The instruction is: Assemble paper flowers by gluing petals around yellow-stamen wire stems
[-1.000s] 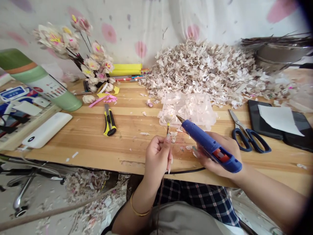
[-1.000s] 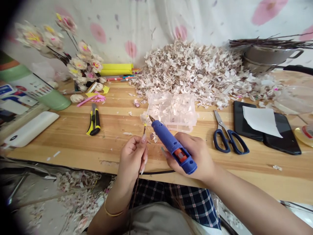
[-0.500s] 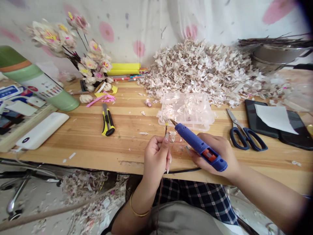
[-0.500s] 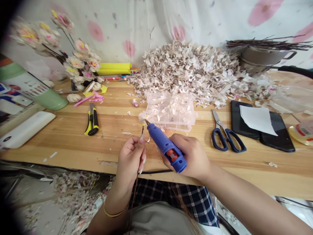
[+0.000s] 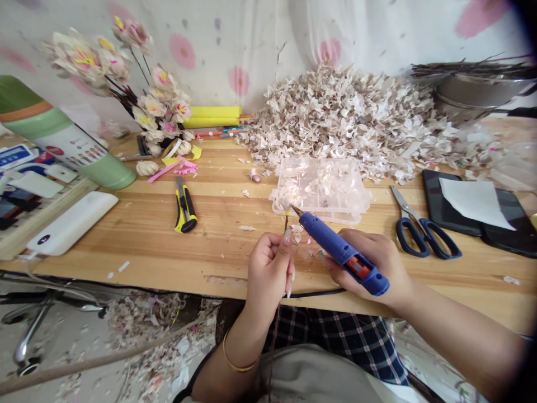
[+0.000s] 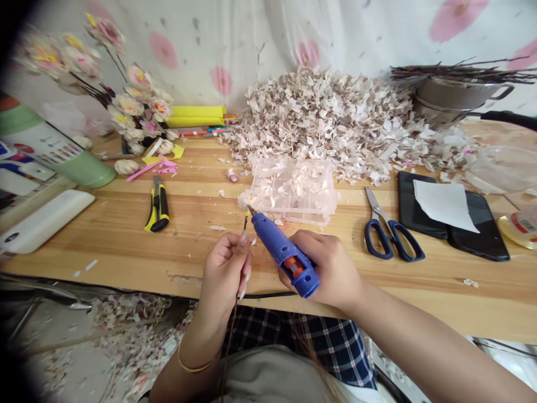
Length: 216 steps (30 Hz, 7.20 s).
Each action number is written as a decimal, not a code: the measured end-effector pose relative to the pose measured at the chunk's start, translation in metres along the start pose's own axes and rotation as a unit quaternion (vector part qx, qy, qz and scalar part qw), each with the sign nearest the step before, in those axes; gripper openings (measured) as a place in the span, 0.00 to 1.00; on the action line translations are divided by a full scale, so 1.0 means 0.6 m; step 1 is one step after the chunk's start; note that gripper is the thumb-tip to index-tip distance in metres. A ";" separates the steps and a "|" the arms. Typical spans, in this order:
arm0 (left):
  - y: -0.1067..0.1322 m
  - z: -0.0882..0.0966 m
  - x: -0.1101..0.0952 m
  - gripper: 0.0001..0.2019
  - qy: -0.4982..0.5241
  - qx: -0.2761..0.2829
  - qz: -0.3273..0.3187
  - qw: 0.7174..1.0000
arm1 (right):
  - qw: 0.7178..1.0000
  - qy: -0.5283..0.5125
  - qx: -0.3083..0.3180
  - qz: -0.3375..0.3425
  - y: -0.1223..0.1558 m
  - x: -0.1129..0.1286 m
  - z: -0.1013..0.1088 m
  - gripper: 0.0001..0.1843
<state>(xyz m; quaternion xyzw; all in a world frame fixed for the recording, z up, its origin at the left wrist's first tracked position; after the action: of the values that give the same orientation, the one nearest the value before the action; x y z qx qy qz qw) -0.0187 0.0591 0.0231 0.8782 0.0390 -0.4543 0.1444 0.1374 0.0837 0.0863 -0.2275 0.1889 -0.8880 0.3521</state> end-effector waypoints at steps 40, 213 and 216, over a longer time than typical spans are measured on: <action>0.003 -0.004 -0.004 0.21 -0.004 -0.029 -0.006 1.000 | 0.999 0.016 0.011 -0.029 0.007 -0.008 -0.003 0.08; 0.010 -0.013 -0.014 0.13 0.030 0.068 0.017 0.997 | 0.915 -0.348 0.197 0.044 -0.051 -0.044 -0.051 0.09; 0.011 -0.012 -0.012 0.14 0.053 0.082 0.037 0.995 | 0.910 -0.365 0.187 0.059 -0.050 -0.046 -0.053 0.09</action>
<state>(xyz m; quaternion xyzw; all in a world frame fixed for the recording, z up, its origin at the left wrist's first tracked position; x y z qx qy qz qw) -0.0160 0.0555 0.0346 0.9107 -0.0229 -0.4032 0.0866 0.1220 0.1295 0.0675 -0.4542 -0.1090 -0.7396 0.4845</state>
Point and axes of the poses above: each hand's wrist, its own y-axis away from the middle knuckle, its own z-axis out of the back of the hand, x = y × z, the point moved 5 cm from there along -y, towards the middle knuckle, and after that the axes turned 15 degrees about y, right-handed, at the moved point
